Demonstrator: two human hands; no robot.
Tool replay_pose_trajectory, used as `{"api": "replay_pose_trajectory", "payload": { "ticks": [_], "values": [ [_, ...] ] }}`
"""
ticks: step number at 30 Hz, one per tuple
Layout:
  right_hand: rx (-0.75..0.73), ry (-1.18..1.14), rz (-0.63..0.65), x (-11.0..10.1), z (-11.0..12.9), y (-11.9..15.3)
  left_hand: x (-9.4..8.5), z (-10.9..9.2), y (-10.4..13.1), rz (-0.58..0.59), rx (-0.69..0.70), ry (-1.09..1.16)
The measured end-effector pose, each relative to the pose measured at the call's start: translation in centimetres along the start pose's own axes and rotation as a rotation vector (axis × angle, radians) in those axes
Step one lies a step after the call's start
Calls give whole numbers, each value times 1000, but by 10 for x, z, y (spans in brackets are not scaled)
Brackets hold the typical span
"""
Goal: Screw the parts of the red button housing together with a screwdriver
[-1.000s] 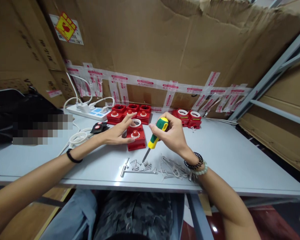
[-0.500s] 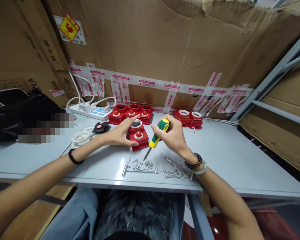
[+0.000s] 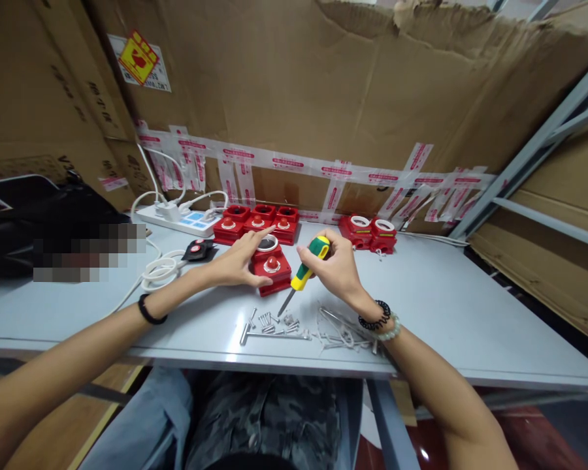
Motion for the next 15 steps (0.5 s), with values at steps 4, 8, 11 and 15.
{"api": "replay_pose_trajectory", "payload": {
  "ticks": [4, 8, 11, 15],
  "values": [
    [11, 27, 20, 3, 1, 4, 1, 2, 0, -5, -5, 8],
    [11, 41, 42, 4, 0, 6, 0, 1, 0, -23, 13, 26],
    [-3, 48, 45, 4, -1, 7, -1, 0, 0, -19, 21, 22],
    [-27, 37, 32, 2, -1, 5, -1, -1, 0, -17, 23, 19]
  ]
}}
Point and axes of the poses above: each hand's wrist, its own y-axis away from the middle knuckle, its own x-axis out of the palm, z = x × y, the point moved 6 cm from there along -y, towards the middle knuckle, and after that the axes turned 11 degrees about -z, right-handed, at the moved point
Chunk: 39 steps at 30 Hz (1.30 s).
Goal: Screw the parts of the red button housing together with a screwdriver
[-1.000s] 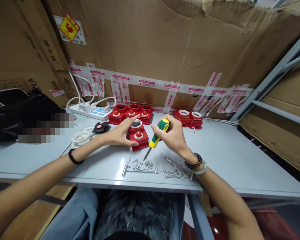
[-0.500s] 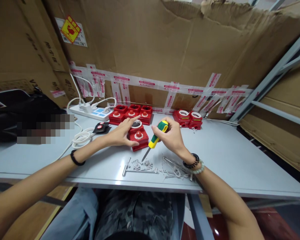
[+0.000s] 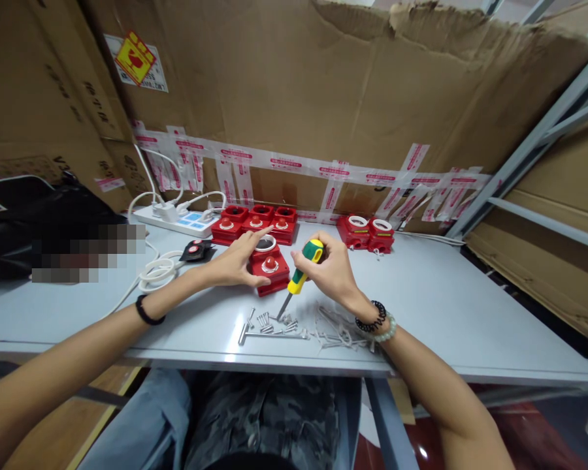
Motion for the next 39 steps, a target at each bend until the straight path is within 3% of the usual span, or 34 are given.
{"api": "replay_pose_trajectory", "payload": {
  "ticks": [13, 19, 31, 39],
  "values": [
    [-166, 14, -189, -28, 27, -15, 0, 0, -1, 16, -23, 16],
    [-135, -36, -210, -31, 23, -21, 0, 1, -1, 8, -11, 19],
    [-248, 1, -440, -43, 20, -36, 2, 1, 2, -10, 0, 10],
    [-223, 19, -414, -44, 12, -40, 1, -5, 3, -4, -2, 0]
  ]
}}
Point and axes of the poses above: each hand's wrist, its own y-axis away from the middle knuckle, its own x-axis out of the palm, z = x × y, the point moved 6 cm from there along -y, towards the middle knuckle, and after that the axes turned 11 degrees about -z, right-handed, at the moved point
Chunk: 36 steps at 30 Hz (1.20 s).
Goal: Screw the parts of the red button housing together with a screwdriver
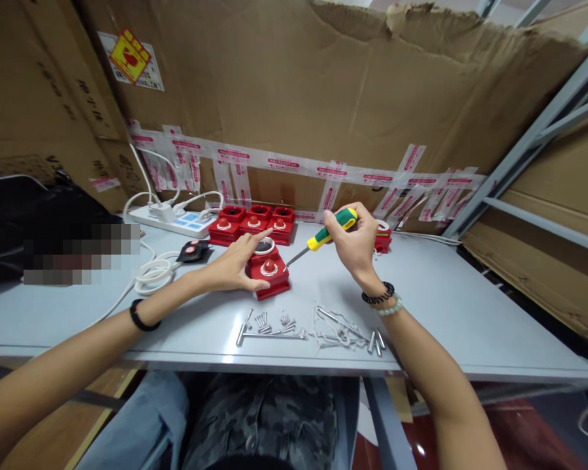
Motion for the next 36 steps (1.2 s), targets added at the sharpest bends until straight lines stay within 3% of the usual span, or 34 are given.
{"api": "replay_pose_trajectory", "payload": {
  "ticks": [22, 36],
  "values": [
    [-112, 61, 64, 8, 7, 8, 1, 0, 0, 5, 21, -23],
    [-102, 92, 51, 7, 2, 5, 3, 2, 0, -6, 36, -35]
  ]
}}
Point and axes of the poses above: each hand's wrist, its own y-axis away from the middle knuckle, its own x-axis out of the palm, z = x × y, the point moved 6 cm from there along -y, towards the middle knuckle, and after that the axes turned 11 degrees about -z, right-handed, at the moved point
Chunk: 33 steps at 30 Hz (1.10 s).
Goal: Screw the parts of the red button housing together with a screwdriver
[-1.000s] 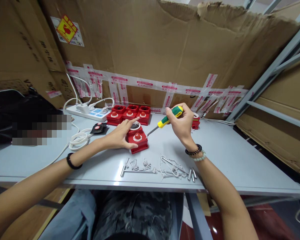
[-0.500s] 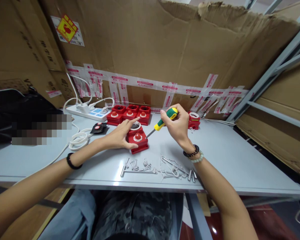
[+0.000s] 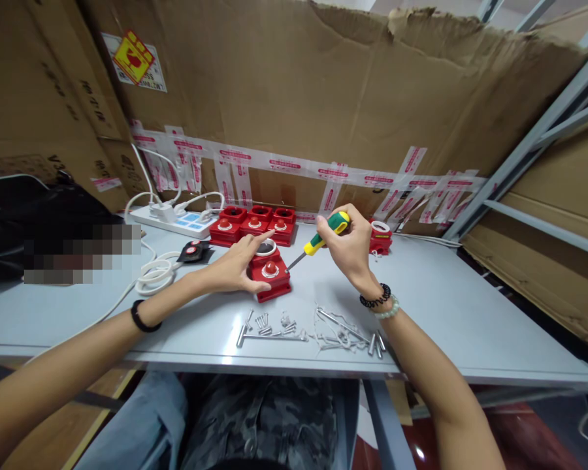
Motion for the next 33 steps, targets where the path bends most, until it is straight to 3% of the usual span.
{"api": "replay_pose_trajectory", "payload": {
  "ticks": [6, 15, 20, 28, 33],
  "values": [
    [-148, 35, 87, 5, 26, 1, -1, -1, 0, -15, 12, 8],
    [-453, 101, 385, 31, 81, 13, -2, -3, 0, -49, 54, -1],
    [-455, 203, 380, 42, 81, 10, -1, -1, 0, -50, 54, 0],
    [-391, 666, 227, 54, 72, -6, -3, -4, 1, -38, 44, 8],
    [-412, 493, 360, 54, 79, -2, -3, -4, 0, -35, 37, 1]
  ]
}}
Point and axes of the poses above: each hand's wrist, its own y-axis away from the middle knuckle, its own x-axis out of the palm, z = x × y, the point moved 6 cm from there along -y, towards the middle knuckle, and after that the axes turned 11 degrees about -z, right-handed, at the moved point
